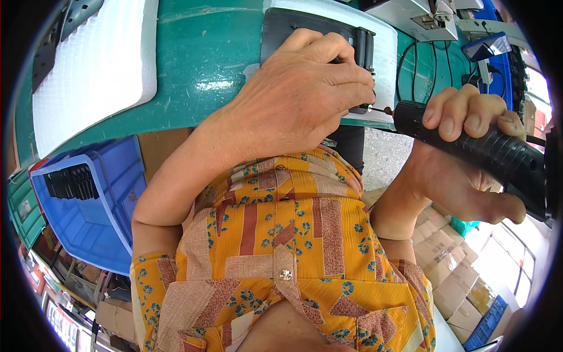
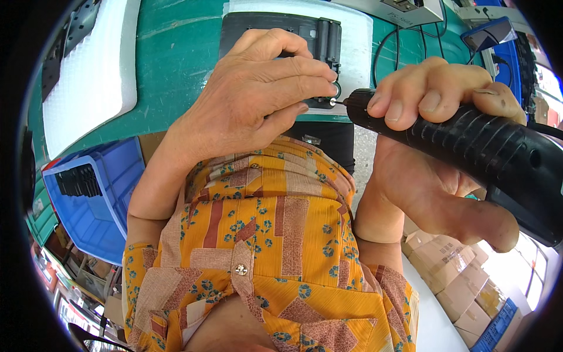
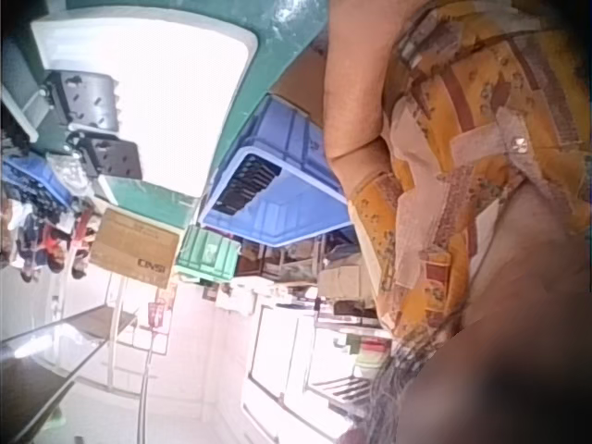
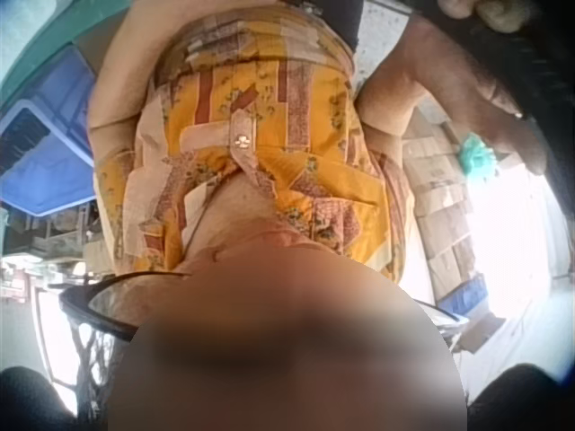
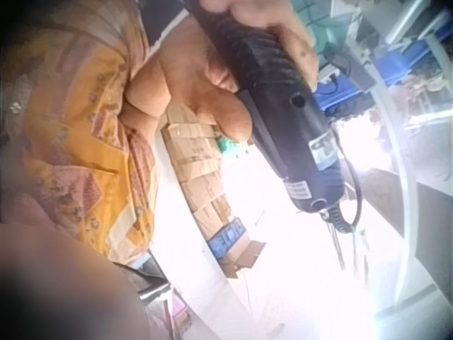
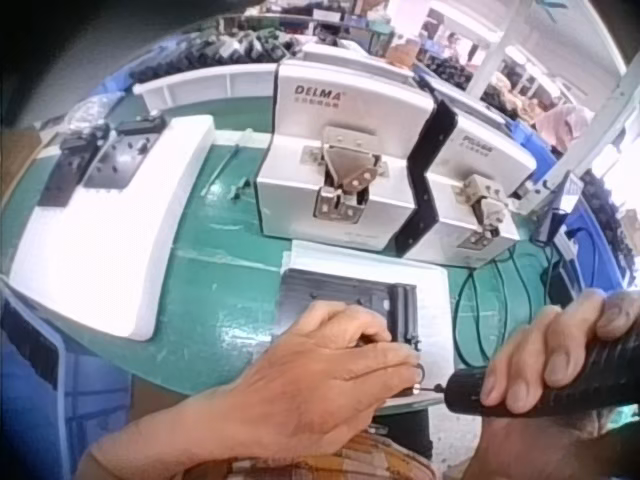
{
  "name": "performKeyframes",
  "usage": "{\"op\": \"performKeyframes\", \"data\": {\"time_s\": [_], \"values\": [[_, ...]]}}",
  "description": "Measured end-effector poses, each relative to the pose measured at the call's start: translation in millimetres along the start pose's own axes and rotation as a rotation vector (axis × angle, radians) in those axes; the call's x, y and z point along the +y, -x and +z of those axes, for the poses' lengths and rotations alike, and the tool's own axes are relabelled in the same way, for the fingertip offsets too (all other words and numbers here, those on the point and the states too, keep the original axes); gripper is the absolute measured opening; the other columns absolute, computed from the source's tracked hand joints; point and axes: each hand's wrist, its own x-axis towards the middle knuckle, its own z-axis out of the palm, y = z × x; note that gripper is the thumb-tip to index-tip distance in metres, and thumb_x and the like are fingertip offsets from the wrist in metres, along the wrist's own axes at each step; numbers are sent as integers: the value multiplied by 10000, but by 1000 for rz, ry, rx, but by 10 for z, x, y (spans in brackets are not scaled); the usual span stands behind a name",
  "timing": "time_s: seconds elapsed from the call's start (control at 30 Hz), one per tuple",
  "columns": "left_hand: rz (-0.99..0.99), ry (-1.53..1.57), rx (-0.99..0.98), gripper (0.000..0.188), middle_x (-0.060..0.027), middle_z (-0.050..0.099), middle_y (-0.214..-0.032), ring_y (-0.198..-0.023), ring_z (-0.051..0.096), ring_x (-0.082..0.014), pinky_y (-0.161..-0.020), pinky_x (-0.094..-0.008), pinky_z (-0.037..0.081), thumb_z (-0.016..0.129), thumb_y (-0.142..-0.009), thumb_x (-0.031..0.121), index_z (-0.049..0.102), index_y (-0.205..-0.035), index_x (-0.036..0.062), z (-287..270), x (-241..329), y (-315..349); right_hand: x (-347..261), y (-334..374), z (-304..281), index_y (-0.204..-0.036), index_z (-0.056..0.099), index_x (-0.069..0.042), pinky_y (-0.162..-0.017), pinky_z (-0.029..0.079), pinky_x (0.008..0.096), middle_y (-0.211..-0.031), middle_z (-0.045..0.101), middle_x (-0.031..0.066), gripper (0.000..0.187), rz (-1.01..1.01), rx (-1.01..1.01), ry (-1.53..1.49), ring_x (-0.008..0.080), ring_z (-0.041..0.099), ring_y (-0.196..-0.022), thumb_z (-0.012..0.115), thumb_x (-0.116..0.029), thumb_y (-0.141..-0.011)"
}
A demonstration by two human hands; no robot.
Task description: Manually assemble plastic and electronic components using an electric screwdriver at a factory workstation.
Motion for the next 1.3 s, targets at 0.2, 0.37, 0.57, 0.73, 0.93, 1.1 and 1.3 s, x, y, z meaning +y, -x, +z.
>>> {"op": "performKeyframes", "data": {"time_s": [0.2,0.37,0.57,0.73,0.93,1.1,1.3], "values": [[-10,15,-2,299,18,713,-1069,-1034,592,-223,-961,-395,444,698,-722,20,746,-1011,80,14,-5,11,43,-123,-35,-1247,589,-84,-629,459,342,-938,544,55,927,19,-89,15,173,547,-725,621,-877,-768],[-13,11,-10,273,18,713,-1080,-1040,596,-218,-982,-390,446,708,-753,66,748,-1023,75,15,-31,27,96,-138,-8,-1228,598,-82,-598,456,329,-934,546,49,942,24,-72,-1,166,546,-683,632,-889,-744],[-26,42,-51,341,-7,710,-1170,-1113,609,-257,-962,-415,464,703,-761,37,724,-1096,94,-2,-38,51,113,-30,81,-1224,617,-84,-619,456,323,-932,549,30,929,35,65,-43,165,552,-713,642,-881,-745],[-26,39,-37,316,4,711,-1163,-1106,613,-246,-966,-410,463,699,-769,40,729,-1078,97,-3,-53,66,103,-20,60,-1258,619,-97,-632,462,335,-949,565,34,914,35,-9,3,176,558,-740,633,-868,-766],[10,-13,-78,385,-2,714,-1143,-1100,613,-264,-964,-413,472,705,-753,6,710,-1122,115,-35,-93,33,194,-15,82,-1290,590,-85,-640,506,375,-959,576,73,951,-75,-83,26,216,581,-755,645,-863,-747],[41,-69,-80,389,-6,720,-1154,-1071,628,-281,-934,-409,497,707,-778,-13,702,-1141,126,-39,-77,34,208,51,81,-1287,567,-52,-600,532,413,-993,591,138,976,-245,-121,92,248,587,-722,641,-861,-746],[68,-148,-100,351,-15,725,-1192,-1060,646,-287,-928,-410,504,708,-811,-5,705,-1141,117,-92,-276,203,298,152,-173,-1296,613,-72,-760,484,402,-1038,581,102,874,-161,-6,-150,242,573,-878,598,-816,-838]]}}
